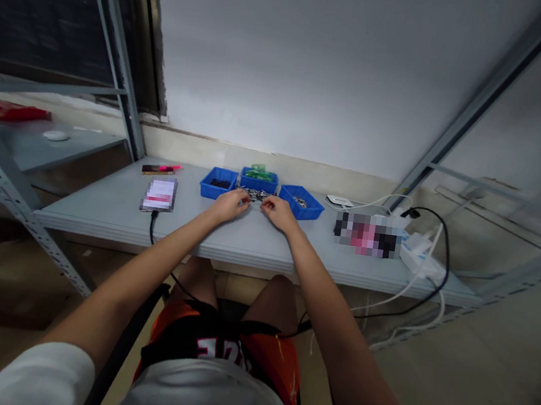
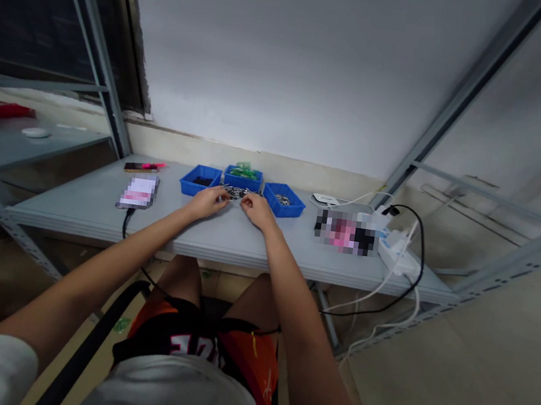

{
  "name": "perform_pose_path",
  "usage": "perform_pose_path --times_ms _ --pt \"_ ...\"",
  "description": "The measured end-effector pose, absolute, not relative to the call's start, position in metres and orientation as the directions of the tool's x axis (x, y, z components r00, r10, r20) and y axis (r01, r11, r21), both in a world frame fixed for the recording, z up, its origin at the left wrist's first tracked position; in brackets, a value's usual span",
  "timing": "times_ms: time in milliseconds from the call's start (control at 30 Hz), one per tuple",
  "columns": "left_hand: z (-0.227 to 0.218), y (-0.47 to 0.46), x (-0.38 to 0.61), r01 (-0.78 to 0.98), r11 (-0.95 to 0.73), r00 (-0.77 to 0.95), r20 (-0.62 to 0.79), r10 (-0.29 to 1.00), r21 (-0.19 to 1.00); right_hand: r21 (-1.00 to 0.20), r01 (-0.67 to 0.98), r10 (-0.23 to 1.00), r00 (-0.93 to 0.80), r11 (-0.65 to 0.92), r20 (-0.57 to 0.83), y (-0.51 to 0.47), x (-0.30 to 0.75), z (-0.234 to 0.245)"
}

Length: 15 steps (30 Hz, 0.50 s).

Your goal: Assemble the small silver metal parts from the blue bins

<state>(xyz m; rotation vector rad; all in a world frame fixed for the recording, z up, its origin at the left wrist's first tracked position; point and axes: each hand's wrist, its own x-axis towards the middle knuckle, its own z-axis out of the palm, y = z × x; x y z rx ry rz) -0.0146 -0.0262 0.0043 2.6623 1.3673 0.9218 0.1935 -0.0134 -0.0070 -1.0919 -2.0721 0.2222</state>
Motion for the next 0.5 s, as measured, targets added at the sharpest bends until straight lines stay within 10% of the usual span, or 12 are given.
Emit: perform_pose_path --times_ms 500 --pt "-0.001 -0.021 -0.016 0.733 -0.639 0.458 0.525 0.718 0.234 -0.368 0.604 0.696 -0.504 0.707 0.511 -0.028 0.185 -0.001"
